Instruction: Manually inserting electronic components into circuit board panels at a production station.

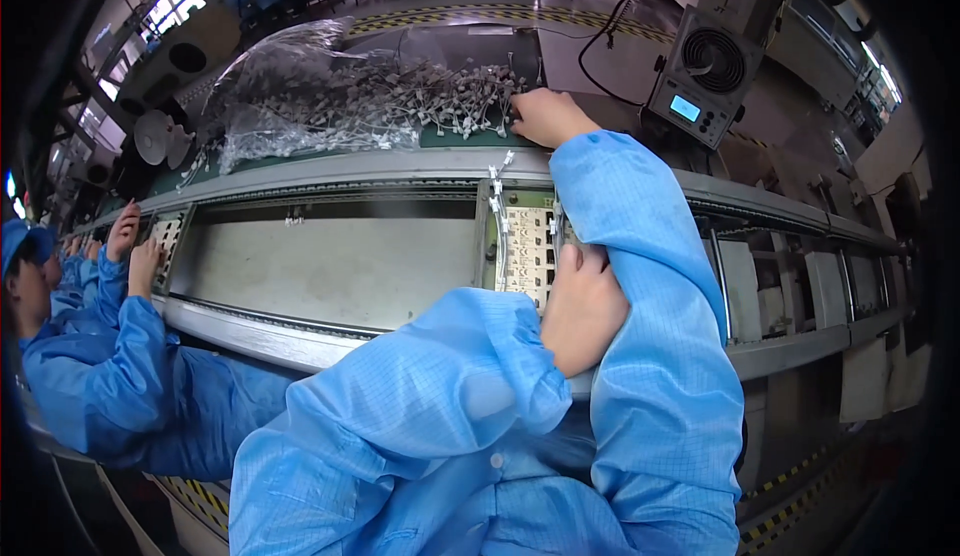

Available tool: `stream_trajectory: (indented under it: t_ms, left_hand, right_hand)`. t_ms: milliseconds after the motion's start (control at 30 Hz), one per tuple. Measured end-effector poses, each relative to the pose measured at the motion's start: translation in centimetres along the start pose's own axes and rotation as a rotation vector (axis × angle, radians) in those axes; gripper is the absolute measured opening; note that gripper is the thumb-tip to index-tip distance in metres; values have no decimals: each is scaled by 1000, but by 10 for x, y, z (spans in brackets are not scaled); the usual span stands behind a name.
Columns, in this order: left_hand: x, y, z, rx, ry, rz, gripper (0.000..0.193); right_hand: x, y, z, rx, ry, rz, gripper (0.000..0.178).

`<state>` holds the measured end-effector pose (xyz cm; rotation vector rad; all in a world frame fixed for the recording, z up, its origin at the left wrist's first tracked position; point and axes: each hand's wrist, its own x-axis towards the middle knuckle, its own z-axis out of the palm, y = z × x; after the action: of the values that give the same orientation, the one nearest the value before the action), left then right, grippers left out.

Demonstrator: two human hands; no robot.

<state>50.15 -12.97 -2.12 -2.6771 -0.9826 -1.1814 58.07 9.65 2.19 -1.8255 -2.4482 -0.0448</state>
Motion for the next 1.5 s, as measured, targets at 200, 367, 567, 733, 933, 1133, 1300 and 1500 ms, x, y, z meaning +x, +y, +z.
stream_trajectory:
  t_ms: [200,367,567,733,933,1133,1300,1500]
  left_hand:
    - [1,2,-5,-243,-178,32,12]
    - [21,-12,0,-380,-163,-213,4]
    - [41,-20,-3,-299,-84,-197,6]
    - [43,8,16,27,-35,75,8]
    - [42,6,23,46,-290,-33,2]
    - [44,7,24,-10,-396,-157,2]
    - [42,12,23,115,-349,-71,3]
    - [37,10,24,111,-285,-36,4]
  right_hand:
    - [1,26,13,532,177,-276,21]
    - [-26,62,-45,1069,190,-327,18]
    - [-107,93,-74,1404,454,-239,13]
    - [-185,157,-31,1473,717,12,12]
    - [-206,190,-18,1462,812,67,13]
    - [-201,178,-19,1415,694,19,14]
    - [-197,175,-18,1417,704,-37,14]
    - [-194,165,-21,1374,638,-8,15]
